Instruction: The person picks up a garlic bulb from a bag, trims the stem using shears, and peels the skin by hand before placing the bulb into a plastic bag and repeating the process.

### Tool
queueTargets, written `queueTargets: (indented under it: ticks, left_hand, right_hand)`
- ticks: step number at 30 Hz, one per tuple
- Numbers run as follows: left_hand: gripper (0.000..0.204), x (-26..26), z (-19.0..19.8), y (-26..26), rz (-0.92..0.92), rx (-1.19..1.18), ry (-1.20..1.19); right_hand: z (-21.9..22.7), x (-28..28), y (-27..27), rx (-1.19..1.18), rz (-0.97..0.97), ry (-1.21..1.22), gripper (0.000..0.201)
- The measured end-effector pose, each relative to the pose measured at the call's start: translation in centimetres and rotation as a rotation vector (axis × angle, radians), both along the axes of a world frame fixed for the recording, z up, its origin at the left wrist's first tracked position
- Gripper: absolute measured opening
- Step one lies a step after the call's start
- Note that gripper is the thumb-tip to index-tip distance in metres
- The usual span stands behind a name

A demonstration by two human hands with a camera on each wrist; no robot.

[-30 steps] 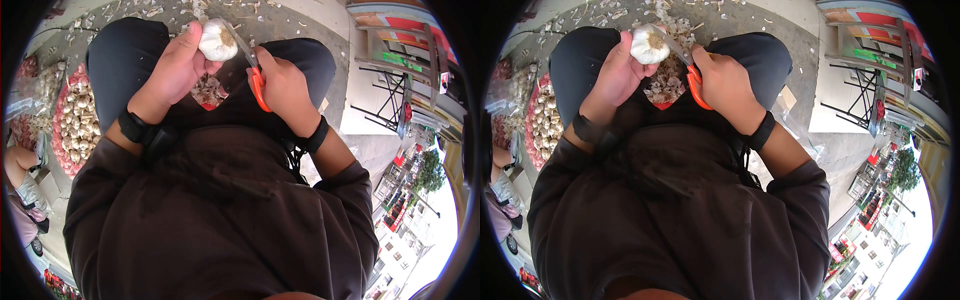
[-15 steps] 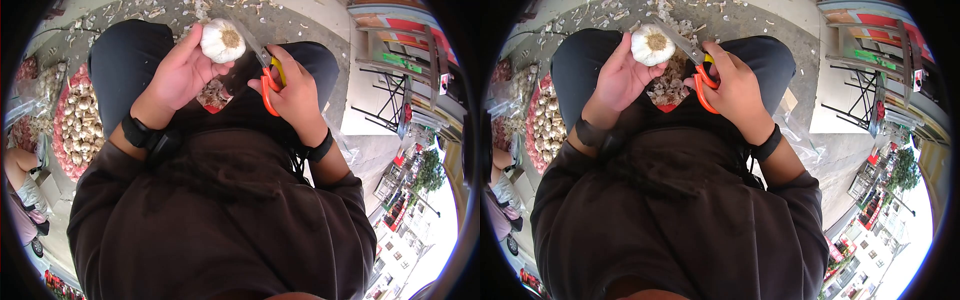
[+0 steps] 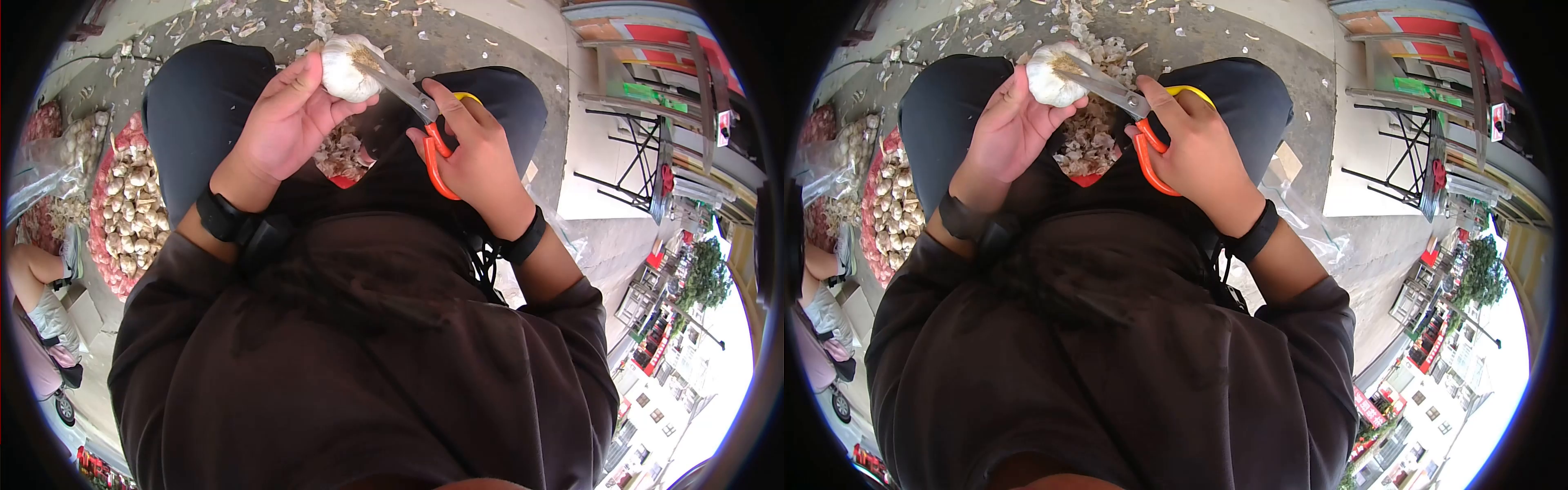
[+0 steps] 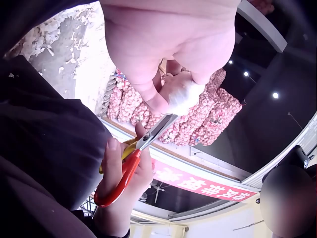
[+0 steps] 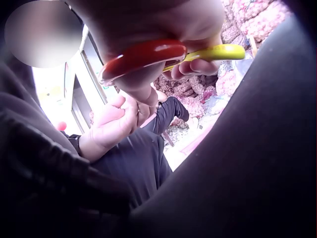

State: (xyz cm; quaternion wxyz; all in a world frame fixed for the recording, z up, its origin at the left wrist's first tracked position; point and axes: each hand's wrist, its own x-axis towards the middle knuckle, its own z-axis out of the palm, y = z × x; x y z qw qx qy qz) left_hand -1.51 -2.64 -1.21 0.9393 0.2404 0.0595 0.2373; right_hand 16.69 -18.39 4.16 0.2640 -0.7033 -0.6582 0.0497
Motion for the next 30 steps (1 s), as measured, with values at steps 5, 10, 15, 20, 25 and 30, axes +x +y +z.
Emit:
queueTargets:
  ticks: [5,10,15,20,25,30]
  left_hand:
    - [0.047,0.2,-0.5,0.2,-0.012,-0.015,0.035]
    - [0.049,0.3,-0.7,0.3,-0.014,-0.052,0.026]
    - [0.049,0.2,-0.4,0.6,-0.068,-0.181,-0.083]
    - [0.045,0.0,1.1,-0.1,-0.016,-0.147,0.042]
    - [0.053,-0.4,0.4,0.3,-0.035,-0.073,-0.015]
    - [0.052,-0.6,-0.4,0.3,0.016,-0.005,0.026]
  right_hand:
    - [-1.0,0.5,-0.1,-0.031,0.019,-0.072,0.058]
    - [-1.6,0.5,0.1,0.041,-0.027,-0.095,0.052]
    - [-1.4,-0.5,0.1,0.169,-0.185,0.152,0.057]
    - [0.0,-1.6,0.1,-0.021,-0.026,0.19,0.074]
    - [0.5,-1.9,0.4,-0.061,-0.028,0.157,0.067]
    - [0.6,-1.9,0.0,-0.081,-0.056,0.126,0.058]
